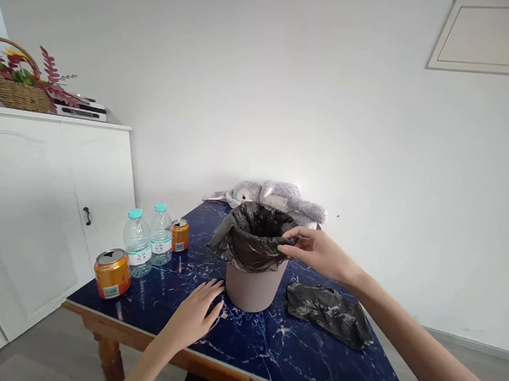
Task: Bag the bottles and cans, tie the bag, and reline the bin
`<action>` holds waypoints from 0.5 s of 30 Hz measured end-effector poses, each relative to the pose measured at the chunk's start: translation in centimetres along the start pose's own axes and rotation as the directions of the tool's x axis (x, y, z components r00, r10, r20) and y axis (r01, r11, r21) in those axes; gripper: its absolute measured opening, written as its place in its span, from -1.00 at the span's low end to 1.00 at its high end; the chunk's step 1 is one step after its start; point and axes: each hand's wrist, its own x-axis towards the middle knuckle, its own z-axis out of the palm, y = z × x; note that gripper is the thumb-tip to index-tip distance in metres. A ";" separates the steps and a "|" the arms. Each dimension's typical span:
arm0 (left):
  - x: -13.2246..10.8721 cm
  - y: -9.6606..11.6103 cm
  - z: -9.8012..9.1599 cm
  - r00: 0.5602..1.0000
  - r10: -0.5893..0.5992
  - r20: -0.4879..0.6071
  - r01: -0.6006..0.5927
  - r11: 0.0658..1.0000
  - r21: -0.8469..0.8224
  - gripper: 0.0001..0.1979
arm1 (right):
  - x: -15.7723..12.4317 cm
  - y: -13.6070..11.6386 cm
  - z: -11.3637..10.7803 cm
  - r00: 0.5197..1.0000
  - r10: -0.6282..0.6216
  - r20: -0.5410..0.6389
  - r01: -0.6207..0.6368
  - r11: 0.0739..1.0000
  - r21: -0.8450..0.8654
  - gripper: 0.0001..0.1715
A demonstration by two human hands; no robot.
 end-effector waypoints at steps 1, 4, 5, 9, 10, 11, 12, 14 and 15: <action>0.0 0.1 -0.1 1.000 -0.007 -0.006 0.007 1.000 -0.003 -0.50 | -0.4 -0.3 0.1 1.000 -0.007 -0.008 0.007 1.000 0.023 -0.60; -0.1 0.2 -0.2 0.999 -0.041 -0.027 0.041 0.999 -0.011 -0.50 | -1.3 -0.5 0.1 1.000 -0.019 -0.022 0.021 0.996 0.090 -0.62; -0.1 0.2 -0.3 0.998 -0.049 -0.037 0.048 0.999 -0.012 -0.51 | -1.6 -0.5 0.0 1.000 -0.017 -0.022 0.019 0.994 0.108 -0.61; -0.2 0.0 -0.2 0.997 -0.034 -0.070 0.033 0.999 -0.013 -0.52 | -2.6 0.6 0.9 0.998 -0.002 -0.057 0.018 0.956 0.294 -0.53; -0.2 0.0 -0.2 0.997 -0.031 -0.068 0.030 0.999 -0.012 -0.52 | -2.9 1.2 1.4 0.996 0.005 -0.093 0.034 0.911 0.410 -0.52; -0.2 -0.1 -0.2 0.998 -0.031 -0.061 0.031 0.999 -0.010 -0.52 | -3.1 1.8 2.0 0.990 0.022 -0.138 0.058 0.836 0.546 -0.52; -0.2 -0.1 -0.3 0.998 -0.033 -0.053 0.033 0.999 -0.007 -0.51 | -3.3 2.5 2.6 0.981 0.053 -0.185 0.089 0.728 0.680 -0.53; -0.1 0.0 -0.4 0.999 -0.038 -0.040 0.038 0.999 -0.003 -0.51 | -3.6 4.1 3.9 0.962 0.146 -0.230 0.134 0.480 0.867 -0.58; -0.1 0.0 -0.5 0.999 -0.040 -0.035 0.040 0.999 0.000 -0.51 | -3.8 4.9 4.4 0.957 0.193 -0.217 0.133 0.375 0.917 -0.60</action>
